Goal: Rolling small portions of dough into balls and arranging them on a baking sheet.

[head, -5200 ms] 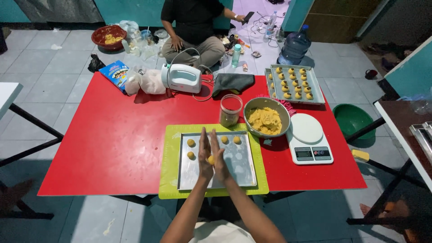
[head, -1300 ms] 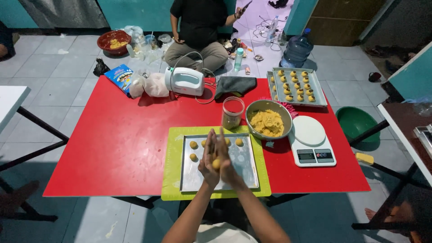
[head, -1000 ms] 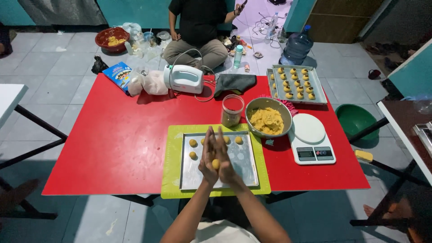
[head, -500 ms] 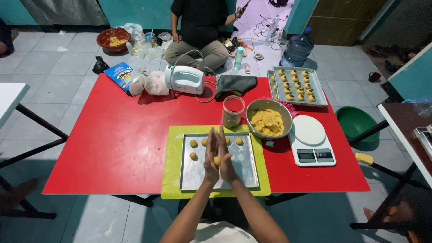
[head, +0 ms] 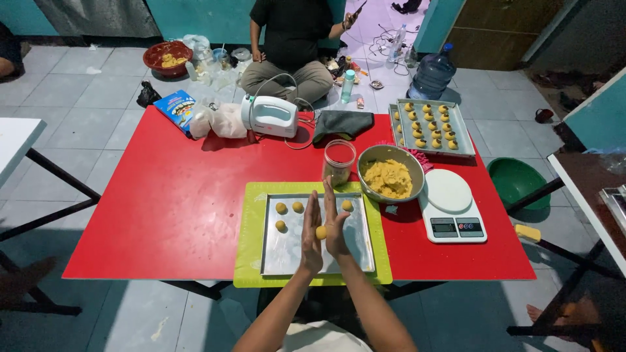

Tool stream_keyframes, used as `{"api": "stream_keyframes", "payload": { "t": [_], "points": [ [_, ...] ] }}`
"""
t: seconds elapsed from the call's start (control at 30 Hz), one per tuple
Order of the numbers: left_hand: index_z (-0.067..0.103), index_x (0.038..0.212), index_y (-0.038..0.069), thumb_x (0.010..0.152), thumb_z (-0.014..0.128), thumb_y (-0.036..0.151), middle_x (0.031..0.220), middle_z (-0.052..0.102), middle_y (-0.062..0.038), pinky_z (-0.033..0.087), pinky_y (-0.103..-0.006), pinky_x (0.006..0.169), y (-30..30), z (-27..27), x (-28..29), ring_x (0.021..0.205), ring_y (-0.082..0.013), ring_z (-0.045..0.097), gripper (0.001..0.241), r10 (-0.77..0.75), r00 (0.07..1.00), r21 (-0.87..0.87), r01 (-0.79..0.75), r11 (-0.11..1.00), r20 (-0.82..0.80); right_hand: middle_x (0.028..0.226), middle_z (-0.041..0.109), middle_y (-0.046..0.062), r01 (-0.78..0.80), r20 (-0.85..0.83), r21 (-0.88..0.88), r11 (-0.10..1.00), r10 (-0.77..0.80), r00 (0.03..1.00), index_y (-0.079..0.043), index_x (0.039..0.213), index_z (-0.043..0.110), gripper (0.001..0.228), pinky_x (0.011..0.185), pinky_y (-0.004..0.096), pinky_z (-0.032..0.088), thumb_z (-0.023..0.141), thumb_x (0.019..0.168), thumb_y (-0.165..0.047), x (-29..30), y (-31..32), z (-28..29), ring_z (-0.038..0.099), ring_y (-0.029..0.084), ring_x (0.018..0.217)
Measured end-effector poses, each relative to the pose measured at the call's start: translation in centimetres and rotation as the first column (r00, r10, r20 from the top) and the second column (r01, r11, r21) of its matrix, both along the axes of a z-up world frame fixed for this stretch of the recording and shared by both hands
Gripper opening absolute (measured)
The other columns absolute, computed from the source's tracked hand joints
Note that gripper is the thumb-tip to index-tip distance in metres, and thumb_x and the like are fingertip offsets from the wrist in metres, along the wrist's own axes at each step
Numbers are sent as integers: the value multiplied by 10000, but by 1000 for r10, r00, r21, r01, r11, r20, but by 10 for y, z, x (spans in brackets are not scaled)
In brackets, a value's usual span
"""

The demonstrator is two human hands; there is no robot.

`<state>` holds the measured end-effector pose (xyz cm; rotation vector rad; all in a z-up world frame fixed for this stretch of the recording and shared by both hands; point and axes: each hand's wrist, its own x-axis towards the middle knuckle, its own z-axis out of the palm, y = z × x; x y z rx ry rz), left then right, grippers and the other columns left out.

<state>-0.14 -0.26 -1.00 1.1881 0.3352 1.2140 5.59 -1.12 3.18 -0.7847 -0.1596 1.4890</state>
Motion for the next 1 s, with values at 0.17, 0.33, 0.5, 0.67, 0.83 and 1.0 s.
{"api": "stream_keyframes", "payload": {
  "t": [0.17,0.33,0.5,0.67,0.83,1.0],
  "points": [
    [121,1630,101,801,239,863,1700,122,-123,91,-545,1235,23,0,-8,1553,-359,79,1132,29,999,-51,-28,998,25,1335,527,131,0,-7,-3,1000,0,1000,-139,1453,495,686,972,442,443,396,986,-632,-16,-7,-8,538,289,1152],
    [134,1632,108,780,233,887,1701,135,-112,76,-511,1249,4,8,-2,1557,-342,69,1158,26,996,-73,-20,997,85,1332,532,131,7,-21,-4,1000,-7,1000,-139,1451,499,685,970,442,447,399,986,-632,-1,-3,0,542,288,1149],
    [113,1635,114,875,198,785,1688,152,-154,81,-538,1243,24,5,-9,1546,-382,83,1017,39,999,-54,-40,998,-10,1328,538,131,-1,-34,-15,1000,1,999,-139,1449,505,683,967,441,452,404,987,-631,-18,-1,-6,549,288,1145],
    [141,1637,97,810,217,872,1697,140,-135,80,-509,1242,11,-6,2,1549,-362,86,1136,1,998,-117,6,993,61,1325,543,131,-5,-46,-22,1000,4,999,-139,1447,509,682,964,440,456,407,987,-631,0,-2,0,554,287,1141],
    [190,1633,148,828,274,834,1655,306,-53,198,-413,1241,20,-12,3,1516,-205,272,1061,1,998,-219,12,976,57,1322,548,132,-4,-50,-23,1000,3,999,-139,1446,513,680,962,439,459,410,987,-630,-12,3,-1,558,287,1138],
    [268,1615,125,903,244,716,1606,401,-103,342,-433,1180,-6,-7,10,1456,-246,420,926,-48,973,-429,144,892,227,1318,554,132,-9,-61,-31,999,7,998,-139,1444,519,678,959,438,464,415,987,-629,8,5,8,565,286,1134]
  ]
}}
